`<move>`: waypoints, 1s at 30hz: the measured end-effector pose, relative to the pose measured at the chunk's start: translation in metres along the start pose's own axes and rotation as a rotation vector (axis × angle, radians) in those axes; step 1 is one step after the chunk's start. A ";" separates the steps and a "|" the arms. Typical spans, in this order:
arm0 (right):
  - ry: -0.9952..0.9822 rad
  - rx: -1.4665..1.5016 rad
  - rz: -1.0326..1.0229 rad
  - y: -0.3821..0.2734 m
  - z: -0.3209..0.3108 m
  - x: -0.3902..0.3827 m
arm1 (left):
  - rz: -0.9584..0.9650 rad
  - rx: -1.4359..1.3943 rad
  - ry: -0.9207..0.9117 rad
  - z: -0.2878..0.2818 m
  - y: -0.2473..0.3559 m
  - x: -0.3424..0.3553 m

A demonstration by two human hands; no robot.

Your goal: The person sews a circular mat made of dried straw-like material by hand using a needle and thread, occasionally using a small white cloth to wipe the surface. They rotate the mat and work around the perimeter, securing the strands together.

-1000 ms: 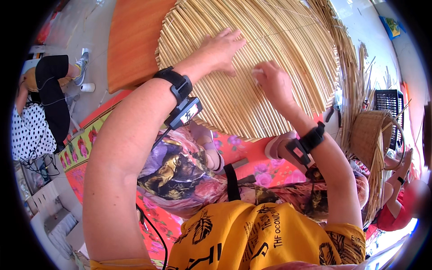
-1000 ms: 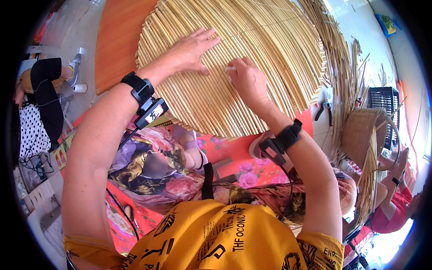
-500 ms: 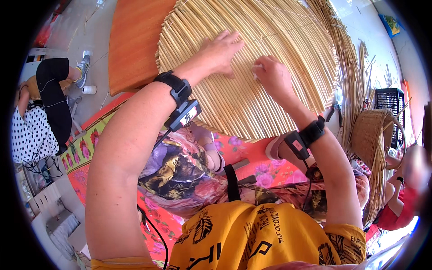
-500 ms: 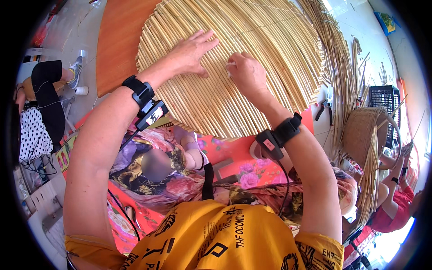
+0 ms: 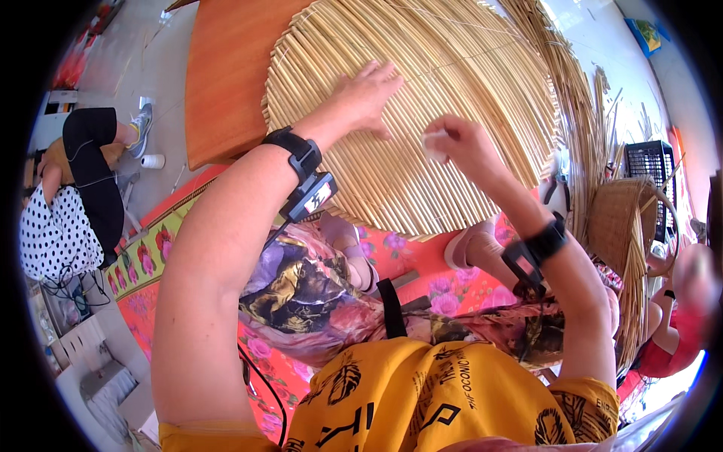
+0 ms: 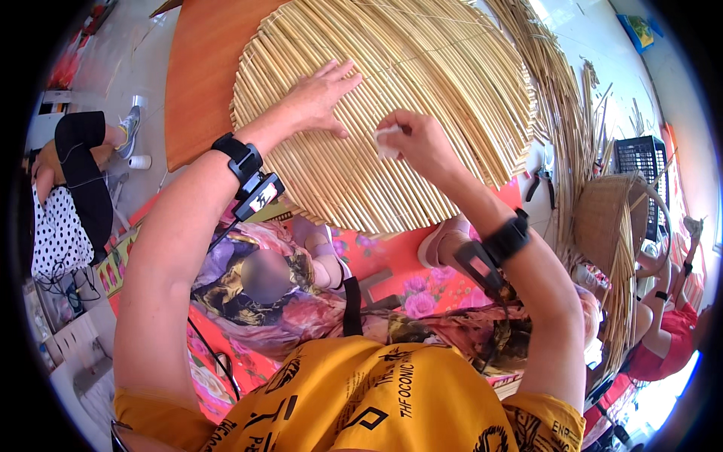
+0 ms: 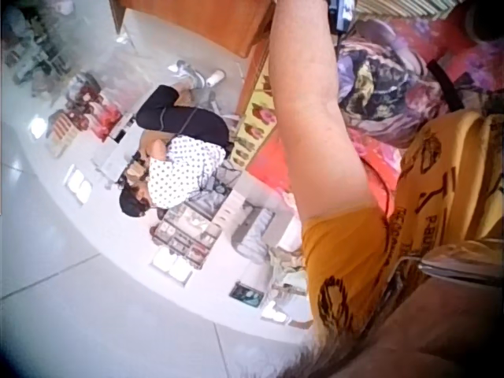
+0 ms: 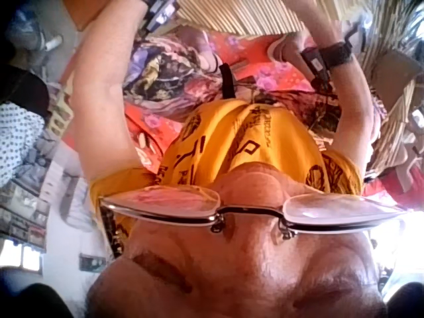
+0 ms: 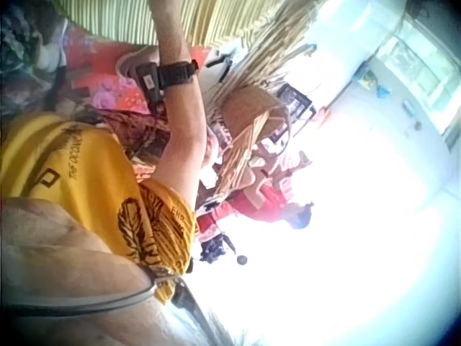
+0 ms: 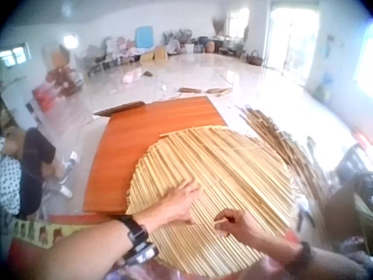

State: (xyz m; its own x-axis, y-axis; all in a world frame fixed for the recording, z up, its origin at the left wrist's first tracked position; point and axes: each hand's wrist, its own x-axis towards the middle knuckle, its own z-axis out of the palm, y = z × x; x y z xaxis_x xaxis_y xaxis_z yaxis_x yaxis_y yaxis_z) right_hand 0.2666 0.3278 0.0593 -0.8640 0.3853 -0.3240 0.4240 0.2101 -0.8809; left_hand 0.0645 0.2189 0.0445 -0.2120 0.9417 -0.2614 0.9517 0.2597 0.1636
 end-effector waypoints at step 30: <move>-0.399 1.006 -0.772 -0.077 -0.003 -0.255 | -0.412 -2.506 0.212 0.190 0.163 -0.126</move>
State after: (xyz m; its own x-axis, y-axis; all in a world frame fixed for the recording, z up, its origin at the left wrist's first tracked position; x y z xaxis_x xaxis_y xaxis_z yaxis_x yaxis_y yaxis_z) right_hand 0.4548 0.2160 0.2110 -0.8840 0.1437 0.4449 -0.4424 -0.5646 -0.6968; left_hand 0.2884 0.1018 -0.0766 -0.3730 0.7702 -0.5174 -0.8923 -0.1448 0.4276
